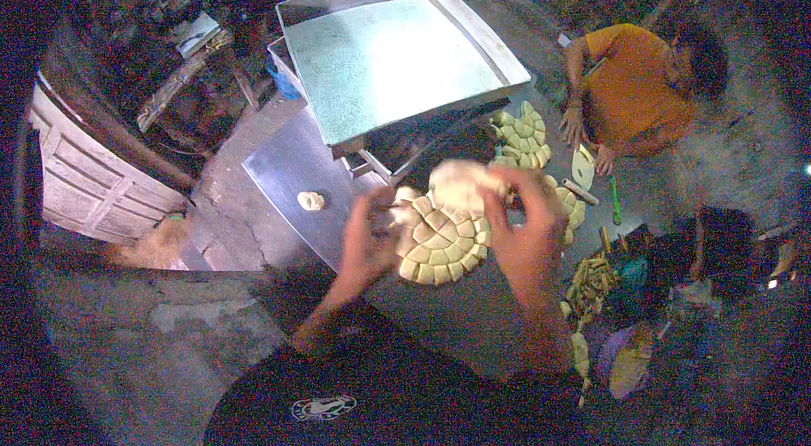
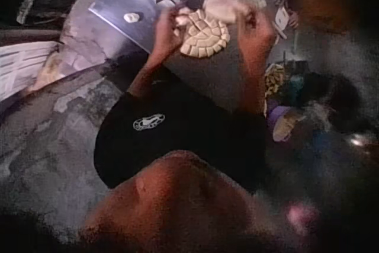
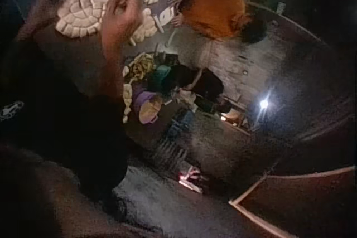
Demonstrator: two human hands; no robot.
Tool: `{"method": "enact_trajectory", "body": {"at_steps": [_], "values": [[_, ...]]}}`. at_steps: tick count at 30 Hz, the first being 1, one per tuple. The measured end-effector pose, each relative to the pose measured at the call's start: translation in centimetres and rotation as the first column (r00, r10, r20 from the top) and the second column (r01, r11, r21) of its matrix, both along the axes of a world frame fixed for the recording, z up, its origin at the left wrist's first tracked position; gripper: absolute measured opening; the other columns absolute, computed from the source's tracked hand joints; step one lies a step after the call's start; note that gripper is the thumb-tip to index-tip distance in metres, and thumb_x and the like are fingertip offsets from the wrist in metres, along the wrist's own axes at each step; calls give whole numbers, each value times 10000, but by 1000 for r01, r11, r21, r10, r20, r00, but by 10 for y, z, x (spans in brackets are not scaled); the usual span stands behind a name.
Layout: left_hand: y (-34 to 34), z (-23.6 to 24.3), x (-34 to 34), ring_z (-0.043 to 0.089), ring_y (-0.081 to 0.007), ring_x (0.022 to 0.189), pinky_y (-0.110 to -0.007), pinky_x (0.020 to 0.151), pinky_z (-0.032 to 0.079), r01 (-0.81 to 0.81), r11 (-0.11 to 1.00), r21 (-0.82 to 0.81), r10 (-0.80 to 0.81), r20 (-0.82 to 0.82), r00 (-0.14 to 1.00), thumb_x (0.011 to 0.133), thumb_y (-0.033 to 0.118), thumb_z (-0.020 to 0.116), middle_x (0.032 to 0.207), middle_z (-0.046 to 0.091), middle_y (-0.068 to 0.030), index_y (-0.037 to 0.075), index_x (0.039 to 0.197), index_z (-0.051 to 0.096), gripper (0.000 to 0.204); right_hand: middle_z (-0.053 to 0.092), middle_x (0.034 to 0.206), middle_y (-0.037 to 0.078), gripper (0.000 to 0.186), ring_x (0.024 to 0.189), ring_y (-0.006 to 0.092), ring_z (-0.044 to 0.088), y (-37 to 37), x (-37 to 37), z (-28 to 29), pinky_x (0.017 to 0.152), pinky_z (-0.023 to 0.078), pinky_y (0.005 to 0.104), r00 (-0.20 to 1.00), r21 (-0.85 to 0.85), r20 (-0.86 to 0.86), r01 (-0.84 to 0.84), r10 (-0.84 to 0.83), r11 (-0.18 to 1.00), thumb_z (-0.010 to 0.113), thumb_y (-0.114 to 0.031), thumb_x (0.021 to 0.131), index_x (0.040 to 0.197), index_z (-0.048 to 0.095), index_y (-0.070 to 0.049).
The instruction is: The person prepares pieces of dough by rolling them flat, placing a yellow filling inside, and folding them into shapes, before placing them onto a baking tray.
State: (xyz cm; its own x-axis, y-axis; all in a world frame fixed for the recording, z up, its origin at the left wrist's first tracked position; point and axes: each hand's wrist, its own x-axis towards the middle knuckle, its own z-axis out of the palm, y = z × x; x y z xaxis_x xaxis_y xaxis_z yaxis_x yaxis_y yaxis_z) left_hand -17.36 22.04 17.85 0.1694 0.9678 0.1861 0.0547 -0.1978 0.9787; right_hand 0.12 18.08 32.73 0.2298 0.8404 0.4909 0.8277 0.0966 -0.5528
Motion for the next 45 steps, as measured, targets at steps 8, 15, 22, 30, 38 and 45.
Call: {"method": "enact_trajectory", "body": {"at_steps": [8,15,22,30,38,45], "values": [[58,-7,-82,650,-176,899,-311,813,517,-210,975,-75,211,11,977,881,-29,588,987,674,-102,18,1084,615,210,688,911,137,189,765,202,682,174,-65,5,625,542,298,980,139,88,-191,180,972,701,-65,862,1037,655,-11],[32,-42,-64,651,-167,837,-304,779,515,-51,981,-186,43,-45,998,892,27,616,926,667,-92,14,1072,620,181,664,791,172,172,738,315,663,183,-44,-45,711,519,401,997,42,76,2,-5,999,653,-137,890,999,654,-4],[-19,-51,19,659,-193,814,-321,764,520,357,916,-186,-385,-149,911,918,115,639,915,687,-130,13,1115,632,222,716,930,130,264,839,174,668,-53,18,-118,734,518,324,916,-348,-355,56,-186,936,569,-238,978,1061,677,-12],[-146,-96,117,630,-185,949,-316,853,497,737,544,-401,-837,-191,513,952,155,618,1034,678,-118,22,1174,621,259,523,1368,235,420,1258,385,504,-427,104,-289,1033,417,437,425,-435,164,841,-890,322,469,-268,1004,1270,561,44],[-246,-73,171,657,-248,980,-367,835,511,835,238,-497,-940,-335,69,939,222,633,1110,661,-144,18,1221,588,352,268,1521,307,609,1428,426,250,-530,125,-318,1178,225,468,191,-417,325,908,-926,41,375,-345,1037,1418,335,129],[-243,-83,152,659,-315,961,-400,821,514,852,429,-300,-805,-555,210,927,182,631,1083,641,-181,30,1176,595,294,347,1495,281,559,1395,435,311,-477,108,-234,1157,267,457,321,-658,178,741,-930,130,393,-274,1032,1457,305,78]]}}
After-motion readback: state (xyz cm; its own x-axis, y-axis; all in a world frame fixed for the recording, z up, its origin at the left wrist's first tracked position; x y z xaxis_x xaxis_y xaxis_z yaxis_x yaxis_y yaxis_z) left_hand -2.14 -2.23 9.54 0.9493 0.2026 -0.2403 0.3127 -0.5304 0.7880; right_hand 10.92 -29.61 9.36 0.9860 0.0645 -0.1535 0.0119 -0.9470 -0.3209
